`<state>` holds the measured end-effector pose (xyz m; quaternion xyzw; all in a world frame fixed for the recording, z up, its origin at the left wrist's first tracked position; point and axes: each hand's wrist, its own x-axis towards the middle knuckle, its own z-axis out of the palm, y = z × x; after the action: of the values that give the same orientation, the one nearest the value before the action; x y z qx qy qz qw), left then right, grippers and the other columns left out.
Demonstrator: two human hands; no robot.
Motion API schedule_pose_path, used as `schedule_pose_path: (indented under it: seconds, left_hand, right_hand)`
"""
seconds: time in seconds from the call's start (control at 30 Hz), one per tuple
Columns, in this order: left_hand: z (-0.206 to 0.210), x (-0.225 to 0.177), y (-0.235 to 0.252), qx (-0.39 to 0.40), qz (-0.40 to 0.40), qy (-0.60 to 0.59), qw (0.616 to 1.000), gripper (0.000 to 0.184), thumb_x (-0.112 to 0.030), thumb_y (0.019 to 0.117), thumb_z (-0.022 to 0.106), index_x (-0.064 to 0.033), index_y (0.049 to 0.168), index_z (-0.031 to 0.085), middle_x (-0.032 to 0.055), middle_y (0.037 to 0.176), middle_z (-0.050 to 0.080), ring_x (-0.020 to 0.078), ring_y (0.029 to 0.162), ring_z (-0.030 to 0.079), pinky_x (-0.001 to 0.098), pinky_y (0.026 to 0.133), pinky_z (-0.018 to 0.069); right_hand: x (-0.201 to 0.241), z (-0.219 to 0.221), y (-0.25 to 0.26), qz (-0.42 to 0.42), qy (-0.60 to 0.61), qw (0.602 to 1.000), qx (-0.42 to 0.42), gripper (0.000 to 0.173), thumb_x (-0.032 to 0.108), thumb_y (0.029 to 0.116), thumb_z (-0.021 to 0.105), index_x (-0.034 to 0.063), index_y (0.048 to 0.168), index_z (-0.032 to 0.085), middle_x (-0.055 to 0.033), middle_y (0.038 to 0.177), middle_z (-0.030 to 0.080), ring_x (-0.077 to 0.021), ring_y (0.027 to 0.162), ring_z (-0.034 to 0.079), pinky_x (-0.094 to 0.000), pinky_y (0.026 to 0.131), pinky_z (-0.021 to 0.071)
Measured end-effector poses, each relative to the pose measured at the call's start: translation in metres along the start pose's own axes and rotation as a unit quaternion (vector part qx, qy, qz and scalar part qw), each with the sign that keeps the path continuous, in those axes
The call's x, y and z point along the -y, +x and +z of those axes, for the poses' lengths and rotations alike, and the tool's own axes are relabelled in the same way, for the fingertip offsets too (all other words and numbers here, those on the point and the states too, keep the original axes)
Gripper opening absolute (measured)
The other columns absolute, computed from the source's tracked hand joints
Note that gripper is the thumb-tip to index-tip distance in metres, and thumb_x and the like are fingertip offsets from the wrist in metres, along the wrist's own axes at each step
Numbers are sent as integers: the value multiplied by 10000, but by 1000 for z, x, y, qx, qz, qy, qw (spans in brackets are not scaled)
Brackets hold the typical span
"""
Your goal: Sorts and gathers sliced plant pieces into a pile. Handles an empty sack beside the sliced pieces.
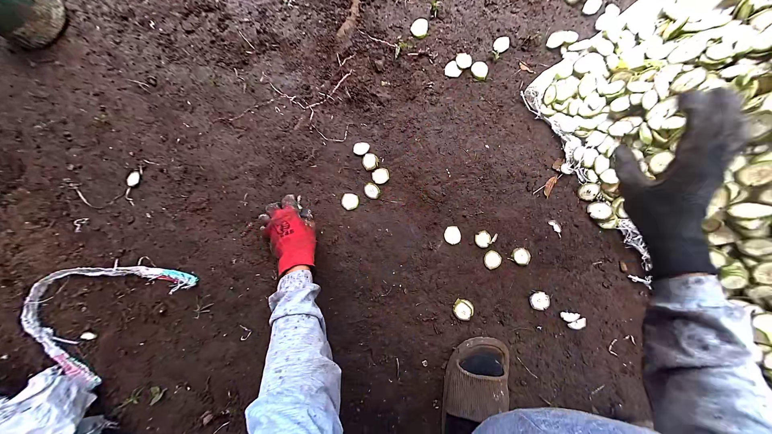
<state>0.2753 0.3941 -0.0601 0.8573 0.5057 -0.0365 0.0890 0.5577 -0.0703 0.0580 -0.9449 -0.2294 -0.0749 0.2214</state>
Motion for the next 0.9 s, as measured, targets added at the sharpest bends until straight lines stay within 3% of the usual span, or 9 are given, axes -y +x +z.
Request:
schedule_pose_path:
  seconds: [0.1, 0.23, 0.3, 0.37, 0.43, 0.5, 0.6, 0.73, 0.9]
  left_hand:
    - [-18, -5, 12, 26, -21, -33, 999, 456, -189, 980, 666, 54, 1351, 557, 381, 1327, 559, 560, 1304, 500, 703, 1091, 373]
    - [-36, -33, -12, 42, 60, -230, 970, 293, -114, 974, 671, 31, 1227, 643, 243, 1101, 684, 342, 998, 664, 543, 919, 507]
    - [-30, -58, -26, 79, 123, -288, 946, 288, -94, 955, 692, -16, 1231, 663, 167, 1111, 701, 223, 973, 673, 438, 904, 537]
    - [-19, -81, -28, 83, 151, -231, 958, 437, -73, 934, 713, -10, 1355, 615, 247, 1312, 638, 372, 1215, 623, 555, 1064, 463]
    - [-3, -94, -25, 87, 158, -151, 972, 539, -71, 916, 729, 16, 1418, 553, 315, 1415, 540, 482, 1322, 525, 633, 1121, 384]
    - [4, -100, -26, 84, 136, -108, 981, 484, -93, 915, 740, 24, 1362, 594, 322, 1374, 559, 488, 1289, 544, 635, 1098, 407]
    - [1, -105, -24, 95, 101, -101, 985, 441, -92, 899, 759, 21, 1304, 624, 329, 1315, 588, 489, 1267, 556, 636, 1083, 414]
    - [-11, -106, -22, 117, 24, -44, 992, 481, -130, 906, 750, 52, 1323, 594, 371, 1349, 546, 526, 1294, 527, 676, 1058, 428]
    - [-34, -114, -35, 119, 0, -95, 988, 357, -110, 949, 696, 108, 1219, 610, 366, 1269, 597, 506, 1244, 566, 669, 1047, 422]
  right_hand:
    - [45, 90, -49, -127, 56, 975, 175, 376, 242, 962, 672, 84, 1303, 677, -160, 1368, 633, -365, 1285, 589, -594, 1028, 489]
    - [75, 131, -84, -85, 16, 956, 280, 351, 173, 933, 690, 104, 1277, 701, -231, 1264, 645, -453, 1181, 605, -621, 897, 504]
    - [79, 122, -75, -20, 30, 938, 346, 373, 161, 922, 723, 67, 1280, 676, -257, 1232, 631, -462, 1160, 600, -640, 915, 492]
    - [73, 113, -64, -4, 77, 917, 392, 291, 130, 884, 771, 60, 1158, 706, -207, 1094, 691, -402, 1048, 663, -624, 893, 521]
    - [67, 99, -58, 19, 115, 889, 443, 282, 100, 872, 793, 104, 1145, 723, -147, 999, 727, -334, 920, 698, -587, 828, 550]
    - [69, 85, -62, 26, 66, 863, 501, 440, 107, 885, 775, 151, 1311, 673, -147, 1070, 731, -343, 968, 700, -574, 861, 542]
    - [78, 85, -83, 25, -27, 858, 513, 487, 142, 928, 703, 129, 1404, 601, -200, 1299, 641, -399, 1230, 601, -590, 1009, 469]
    - [90, 87, -85, 29, -67, 861, 503, 416, 122, 938, 688, 124, 1350, 632, -244, 1389, 525, -435, 1269, 541, -579, 987, 487]
    - [62, 79, -85, 23, 24, 849, 527, 333, 112, 913, 698, 32, 1235, 666, -209, 1258, 645, -387, 1221, 596, -579, 1033, 454]
